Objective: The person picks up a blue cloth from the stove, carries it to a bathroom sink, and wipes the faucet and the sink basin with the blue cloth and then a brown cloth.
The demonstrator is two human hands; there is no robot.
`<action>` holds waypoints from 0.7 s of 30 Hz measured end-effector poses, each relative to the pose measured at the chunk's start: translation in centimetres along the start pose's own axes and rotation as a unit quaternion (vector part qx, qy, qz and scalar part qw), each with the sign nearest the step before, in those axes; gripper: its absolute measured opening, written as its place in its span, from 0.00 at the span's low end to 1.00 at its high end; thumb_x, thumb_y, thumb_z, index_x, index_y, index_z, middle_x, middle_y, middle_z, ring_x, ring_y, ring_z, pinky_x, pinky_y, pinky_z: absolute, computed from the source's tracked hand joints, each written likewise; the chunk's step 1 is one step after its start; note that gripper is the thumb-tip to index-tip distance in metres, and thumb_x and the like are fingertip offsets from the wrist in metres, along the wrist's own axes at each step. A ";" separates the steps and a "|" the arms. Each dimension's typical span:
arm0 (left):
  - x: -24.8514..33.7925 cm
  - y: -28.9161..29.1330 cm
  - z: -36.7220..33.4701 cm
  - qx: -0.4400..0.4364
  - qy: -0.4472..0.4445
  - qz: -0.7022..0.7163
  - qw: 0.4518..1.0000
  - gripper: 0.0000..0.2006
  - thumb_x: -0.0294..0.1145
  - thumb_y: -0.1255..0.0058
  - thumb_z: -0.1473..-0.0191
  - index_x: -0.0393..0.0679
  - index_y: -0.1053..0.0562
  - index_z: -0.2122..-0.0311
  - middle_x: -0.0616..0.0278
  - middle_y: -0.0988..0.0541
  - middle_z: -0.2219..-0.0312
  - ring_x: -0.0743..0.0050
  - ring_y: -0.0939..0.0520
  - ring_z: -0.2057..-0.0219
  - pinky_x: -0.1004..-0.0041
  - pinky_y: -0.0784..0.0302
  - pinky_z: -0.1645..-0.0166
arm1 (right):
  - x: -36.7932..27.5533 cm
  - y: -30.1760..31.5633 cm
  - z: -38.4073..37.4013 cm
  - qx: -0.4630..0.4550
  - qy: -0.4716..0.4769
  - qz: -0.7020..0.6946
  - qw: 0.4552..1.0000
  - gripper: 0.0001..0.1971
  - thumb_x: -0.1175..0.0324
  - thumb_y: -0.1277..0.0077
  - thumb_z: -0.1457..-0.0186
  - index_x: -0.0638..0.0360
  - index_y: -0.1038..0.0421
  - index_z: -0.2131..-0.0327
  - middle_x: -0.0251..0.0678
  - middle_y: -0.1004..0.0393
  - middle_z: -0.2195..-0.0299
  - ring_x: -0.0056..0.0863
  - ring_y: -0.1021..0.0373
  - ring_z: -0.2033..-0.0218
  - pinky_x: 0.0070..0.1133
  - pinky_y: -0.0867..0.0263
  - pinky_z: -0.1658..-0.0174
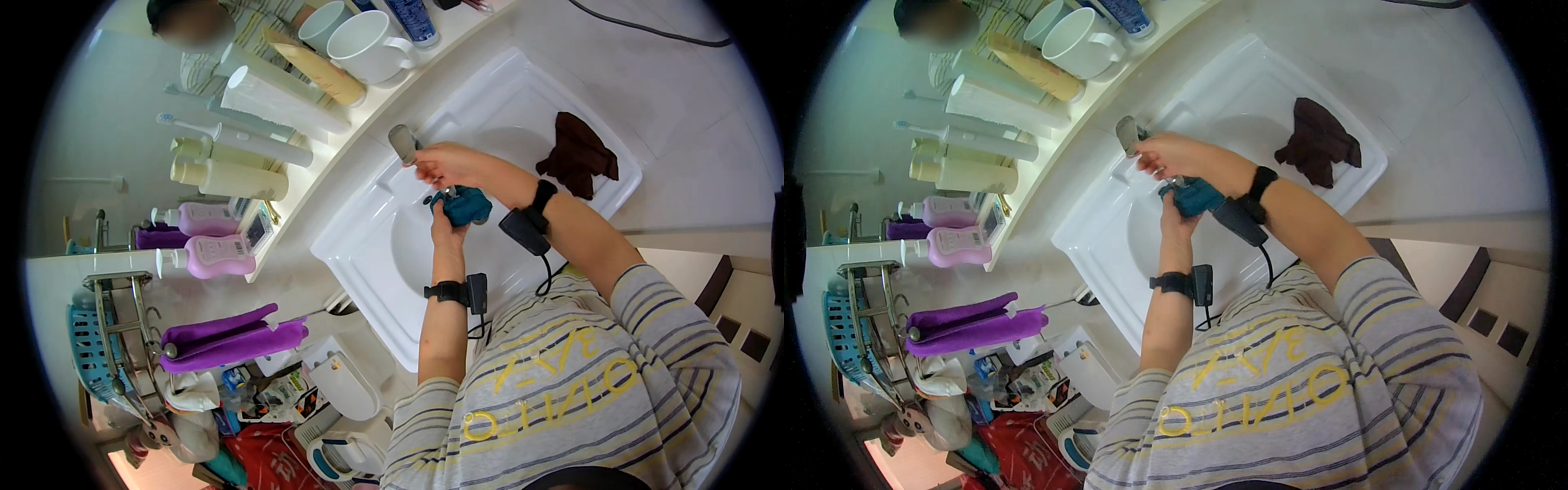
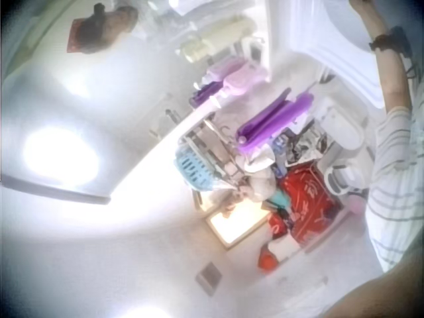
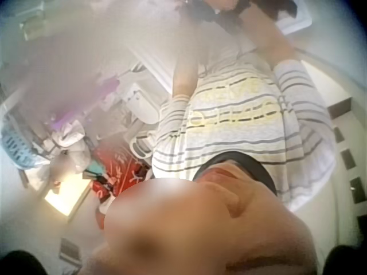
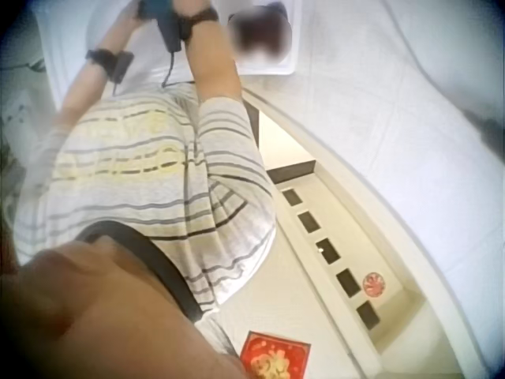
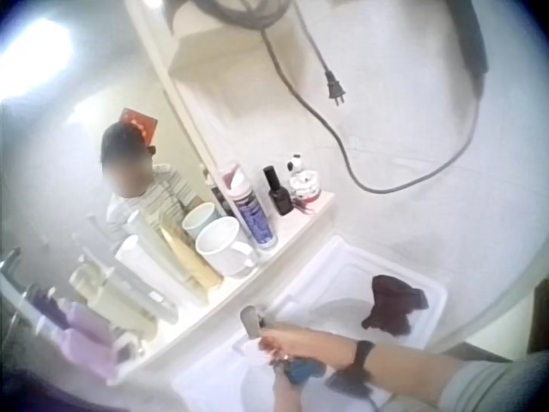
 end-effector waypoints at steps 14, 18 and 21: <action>-1.1 0.5 -1.5 -0.045 -0.236 -0.236 0.942 0.14 0.29 0.63 0.46 0.42 0.37 0.53 0.54 0.29 0.59 0.60 0.23 0.62 0.64 0.21 0.65 | 12.0 6.3 1.9 0.229 -0.079 0.020 0.970 0.26 0.48 0.55 0.47 0.49 0.41 0.47 0.42 0.38 0.50 0.41 0.40 0.50 0.40 0.40 0.52; -2.3 -0.2 -1.4 -0.076 -0.128 -0.115 0.982 0.14 0.27 0.67 0.45 0.44 0.37 0.53 0.56 0.29 0.61 0.61 0.23 0.64 0.64 0.22 0.64 | 10.1 6.3 -0.4 0.410 0.185 0.442 0.776 0.27 0.65 0.53 0.50 0.47 0.45 0.44 0.48 0.43 0.46 0.46 0.48 0.43 0.32 0.50 0.42; -2.4 1.4 -1.6 -0.077 -0.061 -0.039 0.994 0.15 0.26 0.69 0.45 0.45 0.40 0.51 0.55 0.30 0.58 0.62 0.25 0.62 0.64 0.24 0.64 | 4.4 1.3 1.9 0.296 0.363 0.487 0.737 0.29 0.74 0.53 0.52 0.47 0.43 0.44 0.44 0.45 0.44 0.42 0.52 0.40 0.28 0.51 0.41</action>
Point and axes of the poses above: each hand's wrist, its own z-axis away from the middle knuckle, its own y-axis out of the back of the hand, x = y × z, the point moved 1 cm from there along -z, towards the middle knuckle
